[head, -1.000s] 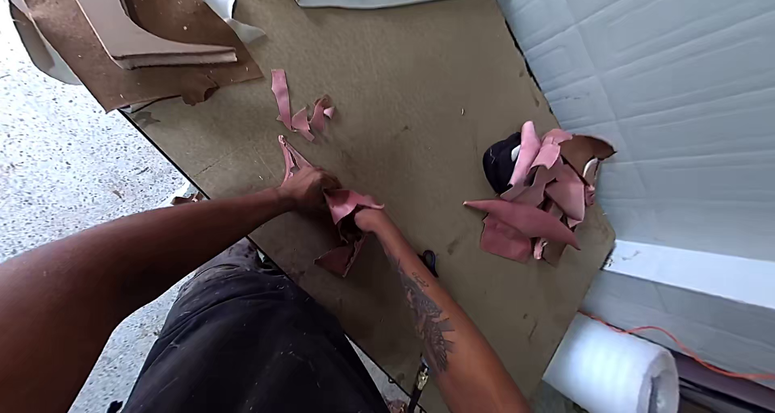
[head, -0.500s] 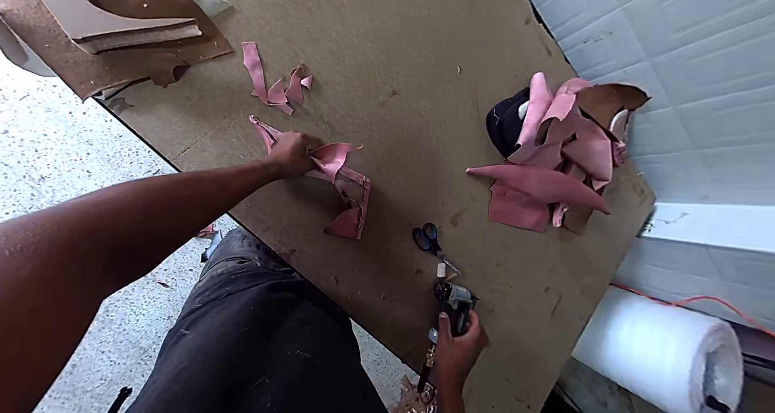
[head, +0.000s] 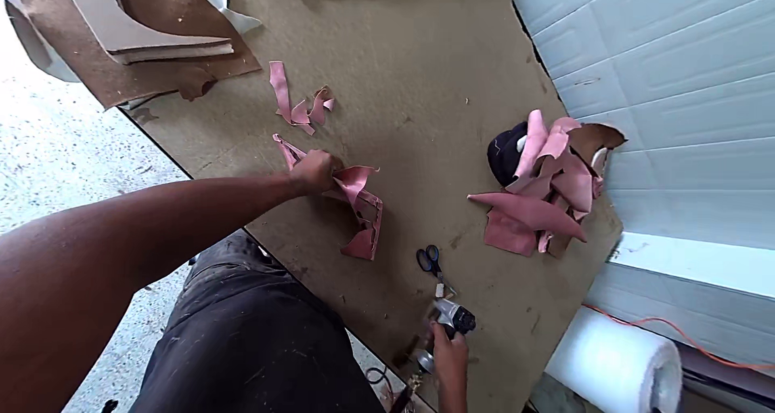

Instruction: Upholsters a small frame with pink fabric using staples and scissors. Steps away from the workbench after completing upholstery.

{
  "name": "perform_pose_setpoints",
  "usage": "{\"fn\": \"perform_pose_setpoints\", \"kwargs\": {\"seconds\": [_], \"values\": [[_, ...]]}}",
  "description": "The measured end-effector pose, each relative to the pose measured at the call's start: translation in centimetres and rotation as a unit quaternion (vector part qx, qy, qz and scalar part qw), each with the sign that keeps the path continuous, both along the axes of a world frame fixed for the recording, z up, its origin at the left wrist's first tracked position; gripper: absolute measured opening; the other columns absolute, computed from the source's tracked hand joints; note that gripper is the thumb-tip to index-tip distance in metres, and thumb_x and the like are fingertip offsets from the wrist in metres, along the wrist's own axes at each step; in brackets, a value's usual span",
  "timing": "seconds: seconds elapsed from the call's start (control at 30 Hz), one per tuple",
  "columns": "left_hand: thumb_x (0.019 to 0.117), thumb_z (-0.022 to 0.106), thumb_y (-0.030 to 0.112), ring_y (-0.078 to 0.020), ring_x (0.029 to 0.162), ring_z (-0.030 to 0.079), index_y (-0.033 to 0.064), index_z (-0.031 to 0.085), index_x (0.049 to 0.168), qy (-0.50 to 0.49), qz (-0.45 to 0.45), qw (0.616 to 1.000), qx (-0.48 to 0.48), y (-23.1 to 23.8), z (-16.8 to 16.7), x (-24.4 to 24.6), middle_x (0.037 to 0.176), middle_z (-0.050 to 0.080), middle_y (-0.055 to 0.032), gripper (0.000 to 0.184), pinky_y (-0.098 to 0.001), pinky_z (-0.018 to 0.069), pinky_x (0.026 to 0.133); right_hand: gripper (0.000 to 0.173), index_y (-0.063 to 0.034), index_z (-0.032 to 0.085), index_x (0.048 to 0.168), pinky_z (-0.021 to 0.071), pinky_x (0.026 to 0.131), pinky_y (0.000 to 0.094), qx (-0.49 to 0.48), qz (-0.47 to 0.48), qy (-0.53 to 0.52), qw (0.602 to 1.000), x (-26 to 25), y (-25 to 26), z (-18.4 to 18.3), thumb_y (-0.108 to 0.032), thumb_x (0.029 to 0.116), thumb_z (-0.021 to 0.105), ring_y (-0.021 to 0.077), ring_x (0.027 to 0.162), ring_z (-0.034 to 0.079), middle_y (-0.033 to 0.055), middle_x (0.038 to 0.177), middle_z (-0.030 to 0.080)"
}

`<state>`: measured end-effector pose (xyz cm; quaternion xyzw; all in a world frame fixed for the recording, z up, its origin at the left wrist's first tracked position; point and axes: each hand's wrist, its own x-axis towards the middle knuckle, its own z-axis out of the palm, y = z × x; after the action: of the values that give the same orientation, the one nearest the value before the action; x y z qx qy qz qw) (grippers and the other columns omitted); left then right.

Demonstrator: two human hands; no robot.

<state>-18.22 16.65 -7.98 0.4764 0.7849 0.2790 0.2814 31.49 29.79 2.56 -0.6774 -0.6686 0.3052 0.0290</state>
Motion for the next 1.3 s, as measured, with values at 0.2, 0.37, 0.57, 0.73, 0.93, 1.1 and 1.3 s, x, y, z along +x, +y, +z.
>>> {"fn": "perform_pose_setpoints", "kwargs": {"seconds": [0.2,0.37,0.57,0.73,0.93,1.1,1.3], "values": [[0.0791,0.075,0.026,-0.0229,0.085,0.072,0.0227,0.076,0.091,-0.016,-0.022,0.999,0.029,-0.2,-0.6,-0.2,0.087,0.075,0.0011,0.013,-0.0568,0.0572,0.077,0.024,-0.0093,0.07,0.113,0.0647,0.061,0.0371,-0.097,0.2,0.076,0.972,-21.7,-7.6,5.7,-0.024,0.0996,0.057,0.0167,0.064,0.073,0.0004,0.08,0.075],[0.0792,0.077,0.043,-0.0205,0.085,0.072,0.023,0.074,0.09,-0.025,-0.041,0.999,0.024,-0.3,-0.8,-0.6,0.087,0.074,0.0027,0.023,-0.0539,0.0583,0.078,0.02,-0.0151,0.072,0.102,0.0618,0.058,0.0341,-0.078,0.247,-0.017,0.966,-28.9,-8.1,2.1,-0.03,0.099,0.06,0.0114,0.058,0.068,-0.0046,0.067,0.069],[0.0817,0.078,0.049,-0.0204,0.089,0.071,0.0225,0.074,0.094,-0.037,-0.055,0.998,0.025,-0.1,-1.6,-0.4,0.095,0.074,0.0027,0.03,-0.0529,0.059,0.078,0.02,-0.0154,0.073,0.105,0.0597,0.056,0.0338,-0.078,0.244,-0.04,0.966,-30.4,-8.8,2.1,-0.029,0.0975,0.06,0.0114,0.056,0.066,-0.0044,0.065,0.067],[0.0849,0.076,0.039,-0.0186,0.092,0.071,0.023,0.075,0.095,-0.053,-0.057,0.996,0.041,-0.2,-2.1,-0.2,0.101,0.074,0.0047,0.019,-0.0513,0.0592,0.08,0.021,-0.0166,0.073,0.108,0.0592,0.055,0.0335,-0.086,0.226,-0.055,0.969,-31.2,-9.3,2.1,-0.028,0.0969,0.06,0.0118,0.056,0.065,-0.0041,0.067,0.067],[0.086,0.076,0.034,-0.0167,0.095,0.071,0.0224,0.076,0.097,-0.065,-0.054,0.995,0.044,-0.3,-2.0,-0.4,0.104,0.073,0.0056,0.016,-0.049,0.0595,0.082,0.022,-0.0157,0.073,0.106,0.0587,0.053,0.0344,-0.073,0.213,-0.054,0.973,-31.7,-9.2,2.8,-0.031,0.0972,0.06,0.0117,0.054,0.064,-0.0043,0.065,0.066],[0.0863,0.07,0.019,-0.0182,0.093,0.071,0.0187,0.075,0.092,-0.068,-0.045,0.995,0.063,-0.2,-2.0,-0.3,0.103,0.073,0.0038,0.008,-0.0494,0.0593,0.079,0.024,-0.019,0.075,0.11,0.0584,0.055,0.034,-0.091,0.237,-0.078,0.964,-32.6,-8.4,2.7,-0.029,0.0971,0.058,0.0108,0.056,0.064,-0.0045,0.068,0.067],[0.0891,0.068,0.015,-0.0188,0.096,0.071,0.0162,0.074,0.091,-0.071,-0.052,0.992,0.085,-0.3,-2.2,0.0,0.102,0.074,0.0025,0.007,-0.0484,0.0591,0.082,0.017,-0.0148,0.072,0.105,0.0589,0.057,0.0368,-0.109,0.254,-0.105,0.955,-33.2,-8.2,2.6,-0.027,0.0983,0.061,0.0137,0.058,0.065,-0.0007,0.072,0.067]]}}
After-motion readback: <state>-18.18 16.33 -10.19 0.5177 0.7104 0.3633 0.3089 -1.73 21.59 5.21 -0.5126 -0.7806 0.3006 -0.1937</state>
